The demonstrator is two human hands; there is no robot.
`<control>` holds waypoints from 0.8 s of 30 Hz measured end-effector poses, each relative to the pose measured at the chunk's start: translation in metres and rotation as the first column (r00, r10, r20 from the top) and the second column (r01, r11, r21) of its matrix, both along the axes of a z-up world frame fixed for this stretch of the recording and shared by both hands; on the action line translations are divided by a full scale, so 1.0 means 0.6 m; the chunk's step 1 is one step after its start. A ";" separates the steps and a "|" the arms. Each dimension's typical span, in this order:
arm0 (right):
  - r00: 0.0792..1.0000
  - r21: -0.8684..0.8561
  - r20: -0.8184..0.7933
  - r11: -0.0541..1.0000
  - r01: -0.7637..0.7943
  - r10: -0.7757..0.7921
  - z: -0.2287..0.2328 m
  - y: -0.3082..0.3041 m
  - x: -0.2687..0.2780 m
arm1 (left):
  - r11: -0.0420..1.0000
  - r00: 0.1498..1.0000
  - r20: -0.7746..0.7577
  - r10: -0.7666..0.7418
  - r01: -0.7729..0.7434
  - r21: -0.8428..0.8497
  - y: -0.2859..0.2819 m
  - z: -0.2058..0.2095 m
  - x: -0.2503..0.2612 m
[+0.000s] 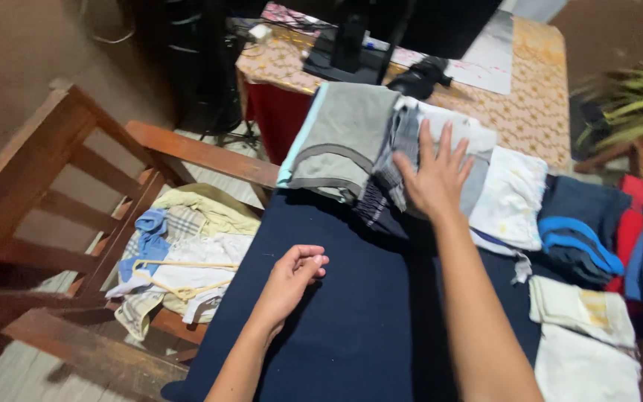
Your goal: The person folds a light blue shirt, a grey shirt, a pair of denim shorts, and a pair of white shorts by hand on a table.
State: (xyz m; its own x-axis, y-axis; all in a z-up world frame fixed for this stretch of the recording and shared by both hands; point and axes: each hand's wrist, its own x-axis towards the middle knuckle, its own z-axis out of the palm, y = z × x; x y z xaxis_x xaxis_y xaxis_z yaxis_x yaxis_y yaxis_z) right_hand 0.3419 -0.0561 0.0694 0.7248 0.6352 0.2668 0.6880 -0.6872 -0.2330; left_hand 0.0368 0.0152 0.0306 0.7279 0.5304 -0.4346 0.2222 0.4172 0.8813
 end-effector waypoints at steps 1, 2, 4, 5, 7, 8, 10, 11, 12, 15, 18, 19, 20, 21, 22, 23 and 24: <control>1.000 0.001 0.004 1.000 -0.022 0.022 -0.013 0.007 0.009 | 1.000 1.000 0.004 0.022 -0.022 0.001 0.005 -0.003 0.000; 1.000 -0.005 -0.014 1.000 -0.010 0.010 -0.026 0.015 0.017 | 0.999 0.999 0.016 0.049 -0.049 0.009 0.010 -0.006 -0.002; 0.999 -0.011 -0.045 1.000 -0.021 0.020 -0.047 0.017 0.029 | 0.995 0.995 0.016 0.097 -0.097 0.018 0.013 -0.015 -0.014; 0.999 -0.051 -0.040 0.999 0.011 -0.013 -0.051 0.014 0.036 | 0.992 0.994 0.041 0.101 -0.104 0.070 0.018 -0.017 -0.021; 0.999 -0.092 -0.040 0.995 0.023 -0.027 -0.037 0.017 0.032 | 0.984 0.991 0.059 0.123 -0.129 0.122 0.035 -0.025 -0.038; 0.996 -0.138 -0.050 0.988 0.062 -0.069 -0.018 0.022 0.021 | 0.981 0.985 0.098 0.142 -0.153 0.122 0.047 -0.030 -0.049; 0.994 -0.195 -0.067 0.978 0.072 -0.087 -0.007 0.036 -0.004 | 0.973 0.975 0.125 0.186 -0.200 0.115 0.076 -0.057 -0.080; 0.984 -0.127 0.164 0.988 0.085 -0.064 -0.013 0.046 -0.018 | 0.958 0.952 0.203 0.229 -0.257 0.130 0.097 -0.079 -0.100; 0.921 -0.051 0.386 0.995 0.083 -0.057 -0.020 0.057 -0.031 | 0.939 0.922 0.280 0.267 -0.314 0.141 0.118 -0.102 -0.120; 0.880 0.159 0.467 0.970 -0.184 0.090 0.034 0.146 -0.205 | 0.844 0.892 0.321 0.319 -0.422 0.331 0.199 -0.155 -0.214; 0.904 0.319 0.169 0.846 -0.427 0.392 0.017 0.242 -0.365 | 0.833 0.846 0.072 0.529 -0.533 0.144 0.251 -0.127 -0.313; 0.902 0.316 0.162 0.845 -0.432 0.401 -0.016 0.270 -0.398 | 0.830 0.842 0.064 0.536 -0.539 0.142 0.266 -0.146 -0.340; 0.871 0.310 0.042 0.822 -0.478 0.490 -0.050 0.299 -0.432 | 0.815 0.820 0.026 0.571 -0.570 0.105 0.283 -0.166 -0.367; 0.820 0.312 -0.079 0.795 -0.521 0.568 -0.084 0.328 -0.465 | 0.797 0.798 -0.013 0.602 -0.600 0.071 0.301 -0.186 -0.393; 0.815 0.311 -0.087 0.793 -0.524 0.573 -0.137 0.351 -0.482 | 0.793 0.794 -0.021 0.608 -0.605 0.071 0.311 -0.220 -0.416; 0.807 0.280 -0.231 0.831 -0.480 0.544 -0.191 0.374 -0.504 | 0.800 0.799 -0.044 0.599 -0.596 0.075 0.322 -0.253 -0.444; 0.783 0.240 -0.369 0.865 -0.441 0.501 -0.244 0.399 -0.527 | 0.806 0.804 -0.067 0.591 -0.586 0.079 0.334 -0.286 -0.472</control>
State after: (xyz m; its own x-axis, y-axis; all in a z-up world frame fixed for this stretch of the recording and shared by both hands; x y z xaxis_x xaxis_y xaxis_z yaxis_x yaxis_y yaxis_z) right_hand 0.0257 0.1835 -0.0769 0.4047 0.9059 0.1248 0.7393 -0.2438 -0.6276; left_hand -0.2465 0.2158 -0.1413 0.2307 0.8684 -0.4389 0.0229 0.4461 0.8947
